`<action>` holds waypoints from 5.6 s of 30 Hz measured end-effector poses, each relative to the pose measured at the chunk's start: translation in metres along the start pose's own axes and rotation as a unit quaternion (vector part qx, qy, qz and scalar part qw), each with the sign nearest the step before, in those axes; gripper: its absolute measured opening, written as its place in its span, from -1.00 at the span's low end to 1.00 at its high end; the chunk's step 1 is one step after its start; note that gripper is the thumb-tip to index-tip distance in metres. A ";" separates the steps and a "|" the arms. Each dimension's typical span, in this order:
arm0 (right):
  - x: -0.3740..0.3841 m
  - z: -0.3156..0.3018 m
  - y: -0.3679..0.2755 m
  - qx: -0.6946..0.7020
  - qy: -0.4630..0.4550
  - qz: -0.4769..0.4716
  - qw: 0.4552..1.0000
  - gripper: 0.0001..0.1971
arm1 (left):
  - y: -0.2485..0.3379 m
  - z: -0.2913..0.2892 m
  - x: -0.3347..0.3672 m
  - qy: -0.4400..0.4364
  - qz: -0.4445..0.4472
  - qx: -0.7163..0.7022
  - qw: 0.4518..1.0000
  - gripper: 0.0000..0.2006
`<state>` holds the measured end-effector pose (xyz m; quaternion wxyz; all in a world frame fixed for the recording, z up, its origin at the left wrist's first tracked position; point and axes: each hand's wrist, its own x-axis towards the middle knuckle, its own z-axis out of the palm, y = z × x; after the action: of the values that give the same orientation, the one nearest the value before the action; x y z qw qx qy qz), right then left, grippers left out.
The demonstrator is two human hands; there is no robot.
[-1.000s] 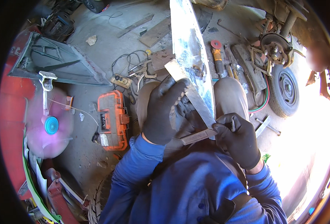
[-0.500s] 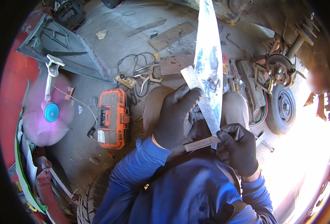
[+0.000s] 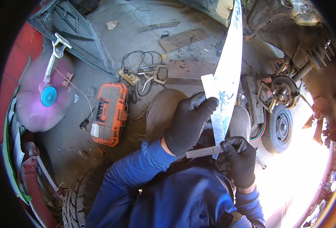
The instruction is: The person sits on the floor and uses an angle grinder to smooth the edges of a metal sheet. They then use pliers to bend a small tab on the sheet and a marker to make a mark.
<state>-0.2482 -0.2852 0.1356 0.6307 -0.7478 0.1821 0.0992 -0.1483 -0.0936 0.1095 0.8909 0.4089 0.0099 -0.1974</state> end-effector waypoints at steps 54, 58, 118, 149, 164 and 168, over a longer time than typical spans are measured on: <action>0.009 -0.006 -0.001 0.032 -0.003 -0.028 0.999 -0.87 | -0.017 -0.020 0.000 -0.085 0.150 0.197 0.965 -0.58; 0.007 -0.006 -0.005 0.035 -0.001 -0.014 0.999 -0.87 | -0.019 -0.017 -0.002 -0.072 0.139 0.160 0.975 -0.62; 0.003 -0.003 -0.002 0.020 0.011 -0.025 0.999 -0.88 | -0.011 0.008 -0.002 0.034 0.071 0.050 0.996 -0.67; -0.050 -0.069 -0.025 -0.104 0.091 -0.105 0.985 -0.25 | -0.010 -0.001 -0.004 0.012 0.047 0.072 0.996 -0.65; -0.018 -0.041 -0.082 -0.186 -0.113 -0.293 0.931 -0.13 | -0.015 -0.007 -0.006 -0.030 0.232 0.335 0.913 -0.68; -0.011 -0.036 -0.085 -0.269 -0.101 -0.334 0.898 -0.07 | -0.016 -0.005 -0.007 -0.009 0.203 0.273 0.940 -0.71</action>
<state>-0.2271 -0.3070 0.2238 0.4165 -0.8918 -0.1769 0.0025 -0.1599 -0.0972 0.0961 0.7663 0.6278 -0.1363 -0.0109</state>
